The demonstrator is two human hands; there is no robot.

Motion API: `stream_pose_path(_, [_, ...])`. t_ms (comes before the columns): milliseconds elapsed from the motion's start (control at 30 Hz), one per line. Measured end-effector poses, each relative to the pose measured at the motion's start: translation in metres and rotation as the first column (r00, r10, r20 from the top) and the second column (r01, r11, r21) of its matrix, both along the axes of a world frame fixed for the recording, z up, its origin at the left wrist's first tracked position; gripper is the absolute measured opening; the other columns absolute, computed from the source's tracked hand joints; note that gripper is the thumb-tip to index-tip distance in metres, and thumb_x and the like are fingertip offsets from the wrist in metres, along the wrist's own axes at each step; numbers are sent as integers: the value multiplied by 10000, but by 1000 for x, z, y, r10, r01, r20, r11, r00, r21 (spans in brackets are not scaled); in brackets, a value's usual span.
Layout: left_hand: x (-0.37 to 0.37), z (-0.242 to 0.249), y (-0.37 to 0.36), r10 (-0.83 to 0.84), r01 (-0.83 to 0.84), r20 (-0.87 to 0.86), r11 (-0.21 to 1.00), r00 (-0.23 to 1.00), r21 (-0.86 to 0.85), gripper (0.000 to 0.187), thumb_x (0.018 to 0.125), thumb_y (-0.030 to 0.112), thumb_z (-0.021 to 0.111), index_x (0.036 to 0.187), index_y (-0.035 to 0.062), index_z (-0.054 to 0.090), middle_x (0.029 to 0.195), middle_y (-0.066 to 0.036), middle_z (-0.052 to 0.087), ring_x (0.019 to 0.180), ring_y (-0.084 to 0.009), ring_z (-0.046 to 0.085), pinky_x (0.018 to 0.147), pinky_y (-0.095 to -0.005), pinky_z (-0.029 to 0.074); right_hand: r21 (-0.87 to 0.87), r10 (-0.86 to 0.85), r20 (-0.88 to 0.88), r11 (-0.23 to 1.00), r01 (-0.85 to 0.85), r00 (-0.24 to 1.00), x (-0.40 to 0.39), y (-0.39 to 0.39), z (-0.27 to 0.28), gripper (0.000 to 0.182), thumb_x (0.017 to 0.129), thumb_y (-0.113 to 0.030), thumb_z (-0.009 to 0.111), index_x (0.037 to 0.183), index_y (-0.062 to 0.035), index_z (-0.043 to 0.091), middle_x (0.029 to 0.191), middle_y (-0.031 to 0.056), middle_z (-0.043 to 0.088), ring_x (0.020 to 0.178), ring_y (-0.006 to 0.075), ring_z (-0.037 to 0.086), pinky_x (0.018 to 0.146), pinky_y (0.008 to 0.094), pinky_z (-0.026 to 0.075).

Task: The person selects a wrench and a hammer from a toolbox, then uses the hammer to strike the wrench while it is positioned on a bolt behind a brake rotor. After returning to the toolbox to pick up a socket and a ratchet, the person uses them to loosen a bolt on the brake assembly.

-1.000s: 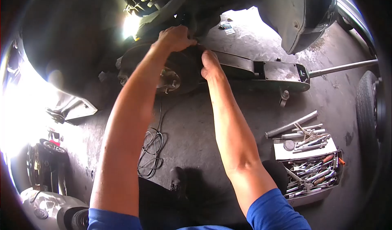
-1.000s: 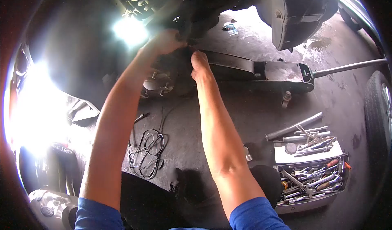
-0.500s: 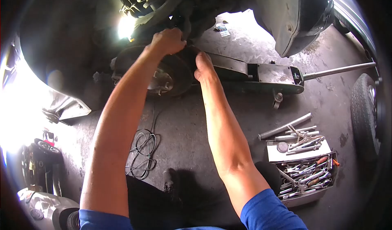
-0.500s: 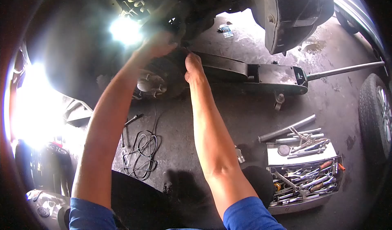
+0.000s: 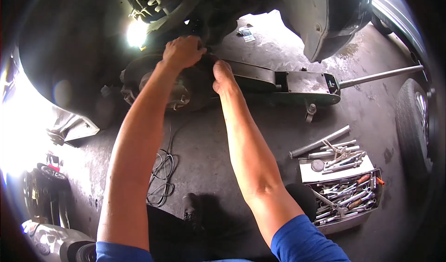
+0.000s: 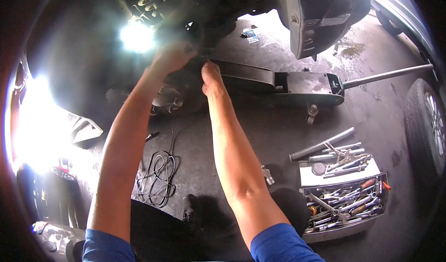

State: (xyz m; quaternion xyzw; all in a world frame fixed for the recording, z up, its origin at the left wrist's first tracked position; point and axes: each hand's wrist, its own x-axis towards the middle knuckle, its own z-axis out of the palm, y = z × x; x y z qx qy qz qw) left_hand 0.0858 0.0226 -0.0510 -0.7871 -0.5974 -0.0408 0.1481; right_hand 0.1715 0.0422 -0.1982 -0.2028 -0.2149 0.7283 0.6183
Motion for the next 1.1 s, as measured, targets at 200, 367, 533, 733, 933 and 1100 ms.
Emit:
stream_pose_path(200, [-5,-2,6,-31,30,-33,999,999,-24,338,919,352,660,1166,124,695,1131,-133,727,1144,-357,654,984,-471,500,-36,-46,30,998,48,998,-15,26,-22,336,993,-272,555,1184,-23,677,1113,154,711,1000,260,697,876,421,580])
stream_pose_path(367, [3,-1,-4,-31,31,-36,999,999,13,360,941,335,626,1195,83,661,1143,-210,705,1143,-387,647,968,-486,504,-41,76,9,996,-75,997,6,-10,11,360,997,-309,573,1190,-23,673,1134,148,709,996,270,692,917,432,558])
stream_pose_path(533, [-5,2,3,-64,60,-115,997,991,-44,370,960,327,589,1238,86,628,1153,-235,695,1147,-399,643,976,-503,496,-22,-20,39,1000,21,999,-3,1,-1,363,991,-315,593,1182,-18,676,1107,140,716,981,265,690,919,426,548])
stream_pose_path(733, [7,-1,2,-35,24,-159,997,987,-73,393,952,313,580,1258,67,614,1177,-217,697,1167,-401,636,988,-498,496,7,-15,147,1000,14,989,-13,24,-23,447,1016,-333,529,1341,-32,582,1337,177,582,1233,288,530,1057,452,399])
stream_pose_path(933, [4,10,0,-57,23,-201,986,978,-168,384,916,299,611,1217,62,641,1191,-213,696,1169,-379,644,974,-508,511,46,78,63,996,-81,995,-7,26,-27,473,1040,-343,484,1399,-45,561,1405,173,571,1290,298,522,1109,478,360])
stream_pose_path(1100, [11,14,3,-7,-28,-233,989,973,-147,360,921,303,610,1182,60,659,1190,-207,699,1166,-380,646,979,-505,510,74,65,77,995,-71,995,-5,17,-21,496,1033,-374,507,1406,-50,554,1437,157,555,1323,306,497,1131,481,335])
